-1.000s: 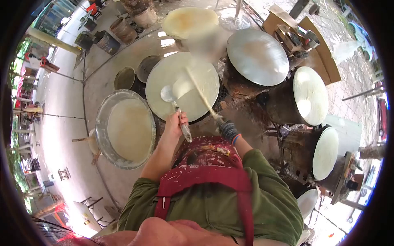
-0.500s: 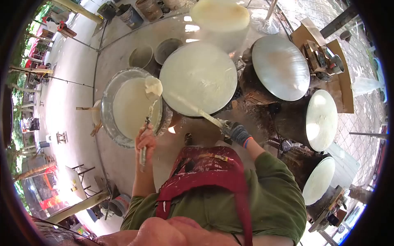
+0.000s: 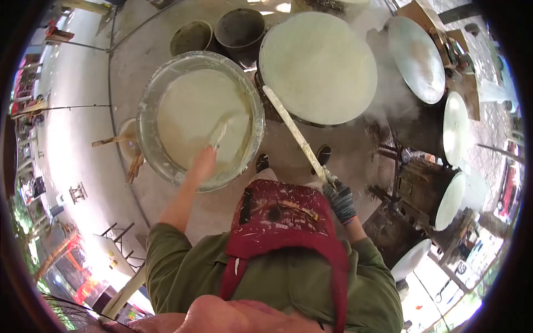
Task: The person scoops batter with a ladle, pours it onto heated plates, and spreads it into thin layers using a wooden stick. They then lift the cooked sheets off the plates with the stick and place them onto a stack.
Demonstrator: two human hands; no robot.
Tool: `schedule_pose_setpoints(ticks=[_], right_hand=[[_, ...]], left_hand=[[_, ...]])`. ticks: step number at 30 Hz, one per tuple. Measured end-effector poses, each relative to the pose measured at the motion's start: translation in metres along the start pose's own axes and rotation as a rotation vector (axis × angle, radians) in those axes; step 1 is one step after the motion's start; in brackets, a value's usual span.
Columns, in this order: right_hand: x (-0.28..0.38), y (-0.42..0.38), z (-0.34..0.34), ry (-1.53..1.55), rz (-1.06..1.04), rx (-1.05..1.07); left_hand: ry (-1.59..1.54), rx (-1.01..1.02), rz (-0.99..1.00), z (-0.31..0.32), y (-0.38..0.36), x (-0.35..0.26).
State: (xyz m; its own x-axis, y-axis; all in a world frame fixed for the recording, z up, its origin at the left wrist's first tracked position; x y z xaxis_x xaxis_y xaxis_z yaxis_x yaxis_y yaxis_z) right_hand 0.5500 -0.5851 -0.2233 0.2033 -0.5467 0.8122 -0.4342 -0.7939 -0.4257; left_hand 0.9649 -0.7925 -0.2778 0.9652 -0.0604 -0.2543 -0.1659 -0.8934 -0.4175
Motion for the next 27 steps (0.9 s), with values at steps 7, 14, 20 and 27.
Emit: schedule_pose_setpoints(ticks=[7, 14, 20, 27], right_hand=[[0.007, -0.050, 0.017, 0.106, 0.019, -0.117], [-0.027, -0.101, 0.058, -0.106, 0.039, 0.151], [-0.087, -0.166, 0.107, -0.616, -0.399, 0.452], [-0.048, -0.208, 0.036, -0.353, -0.343, 0.302]], left_hand=[[-0.044, 0.059, 0.155, 0.051, 0.100, 0.030], [-1.096, 0.619, -0.486, 0.141, -0.072, 0.043], [-2.159, 0.452, -0.678, 0.126, -0.185, -0.050], [-2.344, 0.343, -0.480, 0.032, -0.268, -0.093]])
Point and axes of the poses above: each hand's wrist, its own y-axis towards the middle knuckle, its own z-axis out of the palm, x = y × z, the point moved 10 cm from there along y, towards the middle knuckle, and after that the axes turned 10 degrees about -x, right-handed, at the moved point
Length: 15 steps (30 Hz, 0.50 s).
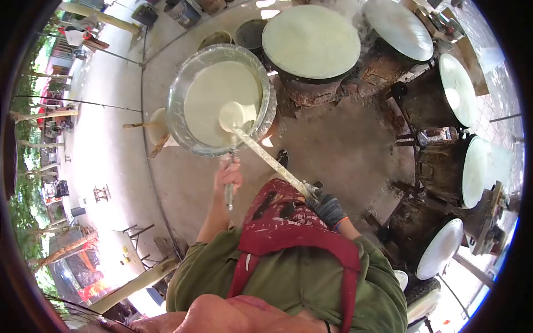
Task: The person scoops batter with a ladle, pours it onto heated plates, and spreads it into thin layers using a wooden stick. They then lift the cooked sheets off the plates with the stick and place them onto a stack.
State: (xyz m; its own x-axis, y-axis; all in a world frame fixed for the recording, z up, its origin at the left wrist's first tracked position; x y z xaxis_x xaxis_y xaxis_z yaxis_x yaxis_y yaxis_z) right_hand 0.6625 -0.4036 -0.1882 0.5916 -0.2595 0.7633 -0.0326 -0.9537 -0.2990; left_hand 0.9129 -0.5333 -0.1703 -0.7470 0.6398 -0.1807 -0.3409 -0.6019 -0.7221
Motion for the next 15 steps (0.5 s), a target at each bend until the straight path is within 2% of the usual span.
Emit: schedule_pose_setpoints(ticks=[2, 3, 4, 5, 7, 9, 10, 13, 15], right_hand=[[0.034, -0.013, -0.045, 0.068, -0.160, -0.150], [0.047, -0.016, -0.060, 0.105, -0.244, -0.224], [0.040, -0.023, -0.060, 0.017, -0.393, -0.280], [0.027, -0.019, -0.069, 0.202, -0.276, -0.316], [0.000, -0.011, -0.073, 0.569, -0.025, -0.345], [-0.023, 0.000, -0.078, 0.533, 0.013, -0.377], [-0.033, 0.008, -0.081, 0.510, 0.036, -0.397], [-0.062, 0.025, -0.092, 0.571, 0.139, -0.446], [-0.081, 0.031, -0.102, 0.577, 0.166, -0.482]], left_hand=[[0.111, 0.117, 0.044, 0.026, -0.034, -0.029], [0.064, 0.241, 0.089, 0.050, -0.054, -0.045], [0.017, 0.365, 0.134, 0.074, -0.076, -0.059], [-0.031, 0.491, 0.178, 0.094, -0.094, -0.072], [-0.072, 0.443, 0.299, 0.087, -0.094, -0.098], [-0.079, 0.364, 0.369, 0.082, -0.079, -0.122], [0.013, 0.401, 0.352, 0.103, -0.073, -0.124], [-0.188, 0.159, 0.330, 0.101, -0.039, -0.149], [0.251, -0.036, 0.675, 0.114, -0.044, -0.162]])
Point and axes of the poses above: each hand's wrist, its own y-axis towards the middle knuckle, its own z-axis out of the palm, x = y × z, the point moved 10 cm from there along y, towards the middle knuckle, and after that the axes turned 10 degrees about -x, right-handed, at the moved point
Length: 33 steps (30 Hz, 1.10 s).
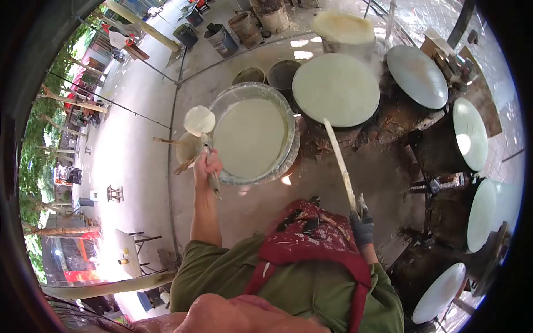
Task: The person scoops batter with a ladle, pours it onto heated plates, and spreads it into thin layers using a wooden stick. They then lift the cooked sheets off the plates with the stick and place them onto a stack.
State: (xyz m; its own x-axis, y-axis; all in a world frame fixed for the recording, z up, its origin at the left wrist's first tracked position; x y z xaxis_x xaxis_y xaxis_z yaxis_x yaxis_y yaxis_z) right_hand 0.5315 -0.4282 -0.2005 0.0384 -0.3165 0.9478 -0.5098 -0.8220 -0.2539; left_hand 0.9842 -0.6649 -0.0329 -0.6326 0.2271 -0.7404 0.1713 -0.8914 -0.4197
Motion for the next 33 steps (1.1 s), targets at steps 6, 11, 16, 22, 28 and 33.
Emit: schedule_pose_setpoints(ticks=[6, 11, 16, 22, 28, 33], right_hand=[[-0.011, 0.060, -0.055, -0.040, -0.062, -0.170], [0.050, 0.096, -0.111, -0.028, 0.009, -0.285], [0.009, 0.160, -0.219, 0.087, 0.031, -0.466], [-0.036, 0.267, -0.353, -0.021, 0.064, -0.561], [0.078, 0.426, -0.419, -0.323, -0.184, -0.571], [0.090, 0.536, -0.399, -0.538, -0.143, -0.556]], left_hand=[[0.660, 0.059, 0.071, 0.085, -0.019, 0.013], [0.416, 0.450, -0.645, 0.156, -0.012, 0.150], [0.880, 0.675, -0.567, 0.260, 0.012, 0.305], [0.553, 0.648, -0.796, 0.525, -0.030, 0.418], [0.727, 0.795, -0.337, 0.717, 0.028, 0.521], [0.706, 0.630, -0.219, 0.758, 0.095, 0.622]])
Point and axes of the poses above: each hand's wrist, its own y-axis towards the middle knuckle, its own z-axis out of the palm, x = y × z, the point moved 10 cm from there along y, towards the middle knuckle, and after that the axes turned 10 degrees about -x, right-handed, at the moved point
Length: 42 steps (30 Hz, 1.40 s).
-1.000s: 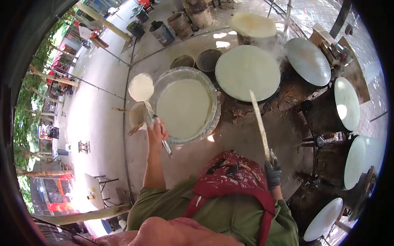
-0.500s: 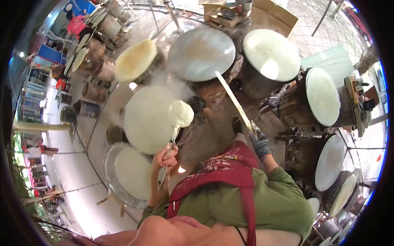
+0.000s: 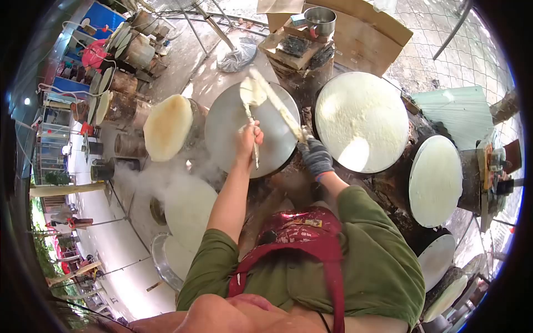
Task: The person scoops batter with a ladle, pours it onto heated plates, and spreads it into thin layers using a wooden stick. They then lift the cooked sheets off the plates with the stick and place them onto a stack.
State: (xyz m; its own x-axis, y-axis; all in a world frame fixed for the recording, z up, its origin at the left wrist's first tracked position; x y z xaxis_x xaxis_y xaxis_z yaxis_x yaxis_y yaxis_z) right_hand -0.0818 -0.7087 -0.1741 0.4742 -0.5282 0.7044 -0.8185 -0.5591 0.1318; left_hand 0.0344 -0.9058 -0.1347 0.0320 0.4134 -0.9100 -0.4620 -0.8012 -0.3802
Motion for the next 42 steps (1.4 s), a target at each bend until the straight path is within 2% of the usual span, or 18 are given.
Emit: schedule_pose_setpoints(ticks=[2, 4, 7, 8, 11, 13, 14, 16, 20, 24, 25, 27, 30, 33, 35, 37, 39, 42], right_hand=[[-0.005, 0.009, 0.019, -0.139, 0.102, 0.137], [-0.012, 0.007, 0.031, -0.209, 0.166, 0.219], [-0.012, 0.004, 0.046, 0.167, 0.190, 0.023], [-0.032, -0.010, 0.089, 0.437, 0.555, 0.269], [0.016, -0.005, 0.086, 0.470, 0.600, 0.354], [0.012, 0.018, 0.066, 0.031, 0.190, 0.159], [0.031, 0.024, 0.044, -0.032, 0.107, 0.071], [0.008, 0.007, 0.061, 0.603, 0.568, 0.126], [0.049, -0.023, 0.110, 0.703, 0.780, 0.438], [0.027, 0.028, 0.068, 0.299, 0.139, 0.252], [0.025, 0.035, 0.040, 0.413, 0.247, 0.104], [-0.007, 0.024, 0.086, 0.842, 0.519, 0.278], [0.042, 0.005, 0.107, 0.625, 0.657, 0.549], [0.069, 0.019, 0.088, 0.553, 0.510, 0.624], [0.044, 0.058, 0.066, 0.615, 0.235, 0.411], [-0.020, 0.078, 0.092, 0.813, 0.458, 0.395], [0.011, 0.063, 0.085, 0.441, 0.524, 0.682], [0.046, 0.041, 0.117, 0.590, 0.427, 0.800]], left_hand=[[0.178, -0.069, -0.007, -0.005, 0.028, 0.023], [0.448, -0.204, 0.260, -0.042, 0.058, 0.038], [0.756, -0.364, 0.507, -0.078, 0.046, -0.006], [0.835, -0.428, 0.672, -0.085, 0.027, -0.039], [0.898, -0.600, 0.865, -0.123, 0.002, -0.105], [0.845, -0.704, 1.066, -0.148, -0.016, -0.138], [0.780, -0.652, 0.968, -0.166, -0.009, -0.138], [0.639, -0.557, 0.777, -0.193, 0.002, -0.132], [0.062, -0.296, 0.222, -0.193, -0.011, -0.090], [0.548, -0.351, 0.265, -0.246, -0.032, -0.049], [0.545, -0.393, 0.279, -0.258, -0.043, -0.040], [0.565, -0.437, 0.296, -0.278, -0.061, -0.017], [0.598, -0.456, 0.297, -0.289, -0.080, 0.007], [0.606, -0.530, 0.281, -0.303, -0.099, 0.025], [0.575, -0.590, 0.253, -0.307, -0.116, 0.026], [0.582, -0.636, 0.255, -0.303, -0.126, 0.025], [0.636, -0.655, 0.281, -0.297, -0.132, 0.023], [0.602, -0.660, 0.219, -0.286, -0.139, 0.028]])
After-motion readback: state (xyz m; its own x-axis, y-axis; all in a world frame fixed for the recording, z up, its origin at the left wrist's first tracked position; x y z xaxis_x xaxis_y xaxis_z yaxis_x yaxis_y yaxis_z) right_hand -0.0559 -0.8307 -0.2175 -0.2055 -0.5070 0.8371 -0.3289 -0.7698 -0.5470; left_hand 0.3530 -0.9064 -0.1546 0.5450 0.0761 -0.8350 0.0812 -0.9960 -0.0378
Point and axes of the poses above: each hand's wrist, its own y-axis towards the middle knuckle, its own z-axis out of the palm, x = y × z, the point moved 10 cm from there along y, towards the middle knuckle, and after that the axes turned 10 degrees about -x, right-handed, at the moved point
